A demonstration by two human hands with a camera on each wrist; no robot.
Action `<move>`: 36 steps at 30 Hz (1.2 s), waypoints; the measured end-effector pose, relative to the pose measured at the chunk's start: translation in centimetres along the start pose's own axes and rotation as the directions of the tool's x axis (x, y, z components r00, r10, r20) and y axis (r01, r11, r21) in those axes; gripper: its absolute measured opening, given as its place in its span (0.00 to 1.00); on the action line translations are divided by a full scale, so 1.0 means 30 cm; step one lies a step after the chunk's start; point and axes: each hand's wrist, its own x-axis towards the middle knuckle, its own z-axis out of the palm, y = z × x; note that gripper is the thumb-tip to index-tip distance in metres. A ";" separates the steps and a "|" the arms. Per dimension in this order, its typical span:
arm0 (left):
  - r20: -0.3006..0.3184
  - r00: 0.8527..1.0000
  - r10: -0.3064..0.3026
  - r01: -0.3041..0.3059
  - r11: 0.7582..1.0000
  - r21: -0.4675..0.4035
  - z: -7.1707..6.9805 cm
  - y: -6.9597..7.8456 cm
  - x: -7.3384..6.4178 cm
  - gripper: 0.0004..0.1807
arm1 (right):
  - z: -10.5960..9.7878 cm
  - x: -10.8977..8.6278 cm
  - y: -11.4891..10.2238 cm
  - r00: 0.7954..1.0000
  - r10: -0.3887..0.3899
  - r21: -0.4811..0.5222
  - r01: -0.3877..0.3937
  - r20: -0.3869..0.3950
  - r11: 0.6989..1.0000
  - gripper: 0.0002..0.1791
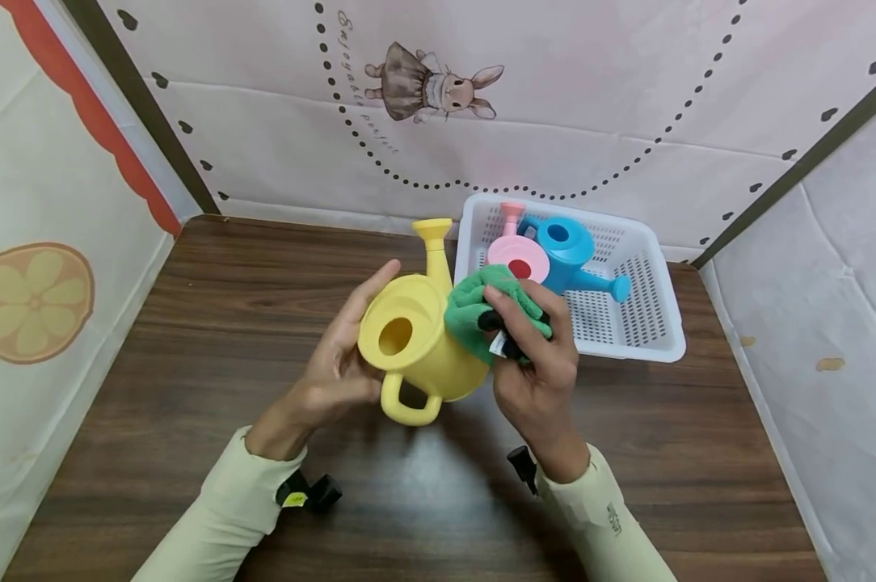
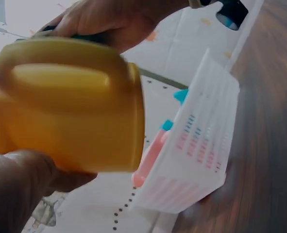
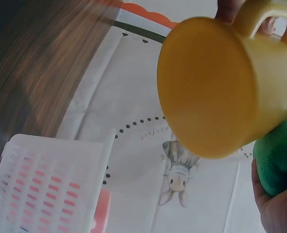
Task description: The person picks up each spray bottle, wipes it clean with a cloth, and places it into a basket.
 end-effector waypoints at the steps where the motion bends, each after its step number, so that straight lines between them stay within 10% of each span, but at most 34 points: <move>1: 0.022 1.000 0.006 -0.007 1.000 0.009 -0.007 0.004 -0.003 0.61 | -0.001 0.002 0.004 1.000 0.013 0.013 -0.013 -0.004 1.000 0.23; 12: -0.185 0.983 0.011 0.016 0.989 0.145 -0.022 0.011 -0.001 0.69 | -0.008 -0.008 -0.022 0.999 -0.043 -0.032 0.043 -0.001 0.999 0.17; 17: -0.226 0.970 0.091 -0.094 0.996 -0.003 -0.027 -0.001 0.003 0.63 | -0.027 -0.049 -0.007 0.993 -0.120 -0.079 0.119 0.003 0.990 0.16; 22: -0.218 0.968 0.126 -0.167 0.968 -0.185 -0.032 -0.004 0.012 0.57 | -0.039 -0.083 0.011 0.999 -0.025 -0.055 0.027 0.047 0.998 0.16; 29: -0.171 0.981 0.092 -0.104 0.992 -0.066 -0.005 -0.026 0.021 0.59 | 0.012 -0.010 -0.036 0.993 -0.078 0.001 0.079 -0.090 0.997 0.18; 36: -0.292 0.947 0.137 -0.168 0.982 -0.083 0.000 -0.006 0.022 0.55 | 0.031 -0.024 -0.035 0.994 -0.084 -0.013 0.083 -0.069 0.996 0.19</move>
